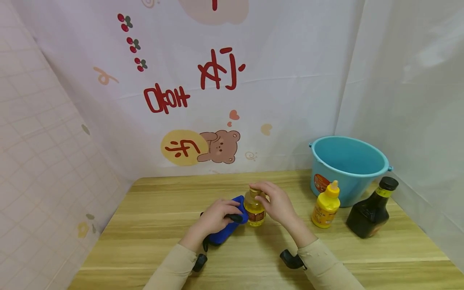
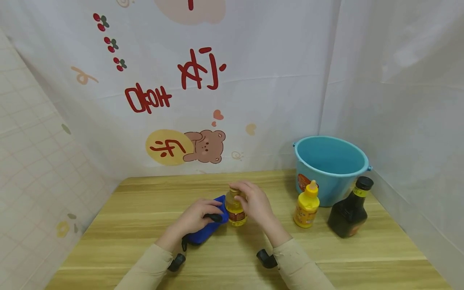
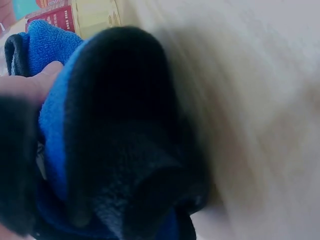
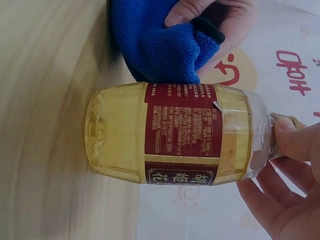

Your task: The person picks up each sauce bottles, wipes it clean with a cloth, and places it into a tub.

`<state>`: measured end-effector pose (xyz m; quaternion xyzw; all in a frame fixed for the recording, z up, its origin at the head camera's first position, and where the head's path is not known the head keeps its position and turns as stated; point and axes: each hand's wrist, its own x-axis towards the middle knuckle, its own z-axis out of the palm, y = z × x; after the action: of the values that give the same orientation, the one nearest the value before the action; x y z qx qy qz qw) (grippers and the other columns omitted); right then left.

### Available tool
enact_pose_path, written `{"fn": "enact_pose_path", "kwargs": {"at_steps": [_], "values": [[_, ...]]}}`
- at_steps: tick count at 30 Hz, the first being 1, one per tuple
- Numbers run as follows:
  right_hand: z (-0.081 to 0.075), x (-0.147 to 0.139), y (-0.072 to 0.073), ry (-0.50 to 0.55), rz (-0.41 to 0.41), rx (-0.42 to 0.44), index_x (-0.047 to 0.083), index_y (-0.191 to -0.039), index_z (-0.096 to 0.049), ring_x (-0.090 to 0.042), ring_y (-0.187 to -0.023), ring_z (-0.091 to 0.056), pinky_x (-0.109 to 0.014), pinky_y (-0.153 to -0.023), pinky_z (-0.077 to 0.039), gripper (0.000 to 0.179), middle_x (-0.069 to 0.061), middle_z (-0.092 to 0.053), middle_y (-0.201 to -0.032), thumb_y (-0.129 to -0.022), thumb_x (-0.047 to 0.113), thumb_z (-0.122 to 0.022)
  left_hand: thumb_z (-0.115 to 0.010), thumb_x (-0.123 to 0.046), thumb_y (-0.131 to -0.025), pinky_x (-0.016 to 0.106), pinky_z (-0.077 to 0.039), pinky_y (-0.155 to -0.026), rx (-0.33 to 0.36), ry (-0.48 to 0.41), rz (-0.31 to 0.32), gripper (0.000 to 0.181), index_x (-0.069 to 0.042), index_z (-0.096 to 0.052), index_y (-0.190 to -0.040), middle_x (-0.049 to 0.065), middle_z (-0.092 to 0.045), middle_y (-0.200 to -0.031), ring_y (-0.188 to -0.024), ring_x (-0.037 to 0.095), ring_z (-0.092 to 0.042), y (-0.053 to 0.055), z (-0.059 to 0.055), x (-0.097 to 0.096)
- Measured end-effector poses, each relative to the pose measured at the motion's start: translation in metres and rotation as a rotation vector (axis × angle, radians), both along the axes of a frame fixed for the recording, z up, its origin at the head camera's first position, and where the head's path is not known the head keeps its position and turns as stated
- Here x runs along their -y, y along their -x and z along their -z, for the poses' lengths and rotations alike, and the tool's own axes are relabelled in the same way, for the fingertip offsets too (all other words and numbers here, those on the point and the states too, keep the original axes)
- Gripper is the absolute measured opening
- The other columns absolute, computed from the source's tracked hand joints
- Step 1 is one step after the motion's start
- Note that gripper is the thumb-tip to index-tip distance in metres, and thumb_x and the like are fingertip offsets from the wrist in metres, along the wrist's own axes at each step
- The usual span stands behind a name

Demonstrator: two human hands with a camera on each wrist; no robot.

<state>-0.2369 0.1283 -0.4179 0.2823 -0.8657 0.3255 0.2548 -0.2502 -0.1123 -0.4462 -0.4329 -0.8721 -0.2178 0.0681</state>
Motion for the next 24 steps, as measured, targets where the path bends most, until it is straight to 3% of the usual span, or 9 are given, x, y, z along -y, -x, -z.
{"fn": "enact_pose_path", "kwargs": {"at_steps": [7, 17, 20, 24], "values": [[0.002, 0.000, 0.001, -0.003, 0.000, -0.005, 0.010, -0.121, -0.070, -0.023, -0.098, -0.066, -0.039, -0.078, -0.056, 0.037, -0.005, -0.067, -0.116, -0.086, 0.001, -0.074, -0.075, 0.004, -0.083, 0.042, -0.050, -0.093, -0.013, 0.107, -0.013, 0.030, -0.014, -0.078, -0.106, 0.008, -0.066, -0.126, -0.110, 0.029, -0.059, 0.000, 0.003, -0.003], [0.001, -0.001, 0.002, 0.001, 0.001, -0.013, 0.012, -0.122, -0.069, -0.022, -0.099, -0.066, -0.039, -0.079, -0.056, 0.038, -0.004, -0.068, -0.116, -0.086, 0.001, -0.074, -0.077, 0.000, -0.083, 0.039, -0.051, -0.092, -0.061, 0.174, -0.003, 0.027, -0.017, -0.078, -0.105, 0.005, -0.067, -0.124, -0.110, 0.027, -0.060, 0.003, 0.001, -0.003], [0.000, 0.000, 0.002, -0.007, 0.001, -0.004, 0.012, -0.122, -0.069, -0.022, -0.100, -0.065, -0.039, -0.080, -0.056, 0.037, -0.003, -0.067, -0.116, -0.086, 0.001, -0.074, -0.075, 0.001, -0.084, 0.039, -0.049, -0.094, -0.063, 0.157, 0.010, 0.028, -0.017, -0.078, -0.105, 0.005, -0.067, -0.125, -0.113, 0.026, -0.060, 0.009, -0.005, 0.004], [0.000, 0.000, 0.001, -0.002, 0.006, 0.008, 0.011, -0.121, -0.070, -0.021, -0.101, -0.065, -0.039, -0.081, -0.056, 0.037, -0.004, -0.068, -0.116, -0.085, 0.000, -0.074, -0.071, 0.006, -0.084, 0.044, -0.046, -0.101, -0.019, 0.049, 0.001, 0.033, -0.015, -0.077, -0.108, 0.007, -0.064, -0.129, -0.121, 0.029, -0.057, 0.018, -0.023, 0.013]]}}
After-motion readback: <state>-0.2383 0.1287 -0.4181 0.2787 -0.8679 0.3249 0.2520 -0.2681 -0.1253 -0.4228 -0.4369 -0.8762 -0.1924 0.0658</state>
